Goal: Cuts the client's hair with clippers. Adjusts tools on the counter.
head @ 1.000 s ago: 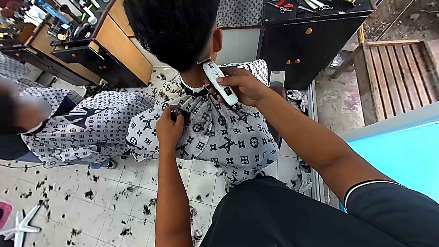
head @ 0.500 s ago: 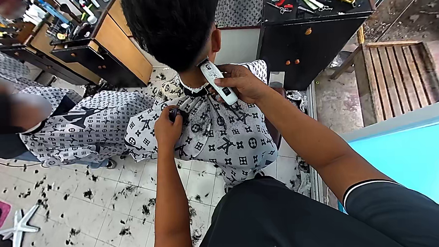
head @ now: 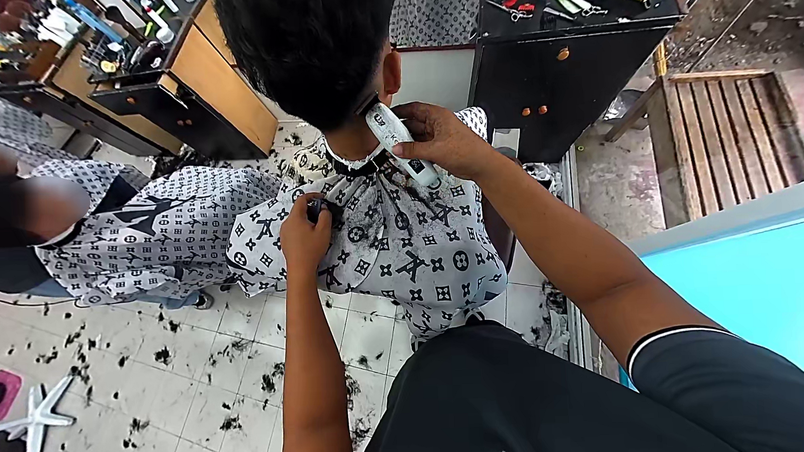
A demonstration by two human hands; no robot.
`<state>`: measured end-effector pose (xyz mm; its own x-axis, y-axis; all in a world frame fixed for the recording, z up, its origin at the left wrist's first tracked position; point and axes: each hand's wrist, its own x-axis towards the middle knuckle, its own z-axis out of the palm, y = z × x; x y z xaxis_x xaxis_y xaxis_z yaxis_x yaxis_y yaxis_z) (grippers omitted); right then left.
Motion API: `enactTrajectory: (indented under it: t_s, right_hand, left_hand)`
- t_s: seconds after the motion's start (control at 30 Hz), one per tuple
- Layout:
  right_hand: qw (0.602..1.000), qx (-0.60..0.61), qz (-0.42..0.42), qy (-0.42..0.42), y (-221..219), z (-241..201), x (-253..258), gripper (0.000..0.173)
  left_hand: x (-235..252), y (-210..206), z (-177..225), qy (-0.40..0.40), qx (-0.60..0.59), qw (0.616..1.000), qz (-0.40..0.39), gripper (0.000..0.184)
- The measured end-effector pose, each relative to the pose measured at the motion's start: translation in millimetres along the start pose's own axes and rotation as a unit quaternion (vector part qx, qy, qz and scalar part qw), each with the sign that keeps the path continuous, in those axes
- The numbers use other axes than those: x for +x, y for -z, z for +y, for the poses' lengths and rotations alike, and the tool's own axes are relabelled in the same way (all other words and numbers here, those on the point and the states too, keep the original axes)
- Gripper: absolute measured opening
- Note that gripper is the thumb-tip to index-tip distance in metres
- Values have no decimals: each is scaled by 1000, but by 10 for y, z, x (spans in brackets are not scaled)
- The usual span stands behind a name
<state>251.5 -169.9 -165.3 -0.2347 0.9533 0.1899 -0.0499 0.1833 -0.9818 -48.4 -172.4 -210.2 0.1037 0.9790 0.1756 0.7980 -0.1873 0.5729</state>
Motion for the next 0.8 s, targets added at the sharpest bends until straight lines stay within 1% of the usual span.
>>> enactTrajectory:
  t_s: [0.07, 0.13, 0.17, 0.27, 0.33, 0.43, 0.57, 0.7, 0.8]
  right_hand:
    - [999, -8, 5, -50, 57, 1, 2, 50]
    - [994, 34, 3, -105, 117, 21, 10, 43]
    - [993, 56, -2, -106, 142, 29, 11, 42]
    - [997, 68, -6, -43, 167, 2, 9, 44]
    - [999, 36, -4, -23, 181, -40, 16, 47]
    - [998, -24, -8, -49, 219, -67, 40, 48]
    - [1000, -11, -16, -24, 247, -85, 37, 49]
    - [999, -4, -19, -38, 288, -97, 57, 48]
    - [999, -1, -29, -19, 313, -146, 50, 49]
  left_hand:
    - [-3, 0, -6, 0, 1, 1000, 0, 34]
    - [0, 4, -7, 1, 6, 1000, -2, 34]
    - [1, 4, -3, 2, 6, 1000, -2, 34]
    - [-1, 6, 11, 7, 4, 1000, -4, 33]
    - [-3, 4, 12, 7, 4, 1000, -4, 33]
    - [-7, 4, 8, 1, 4, 1000, 3, 32]
    - [2, -2, 2, 8, 2, 1000, 0, 33]
    - [5, 2, 12, 11, 3, 1000, 0, 32]
    - [10, -7, 10, 9, 1, 1000, 4, 31]
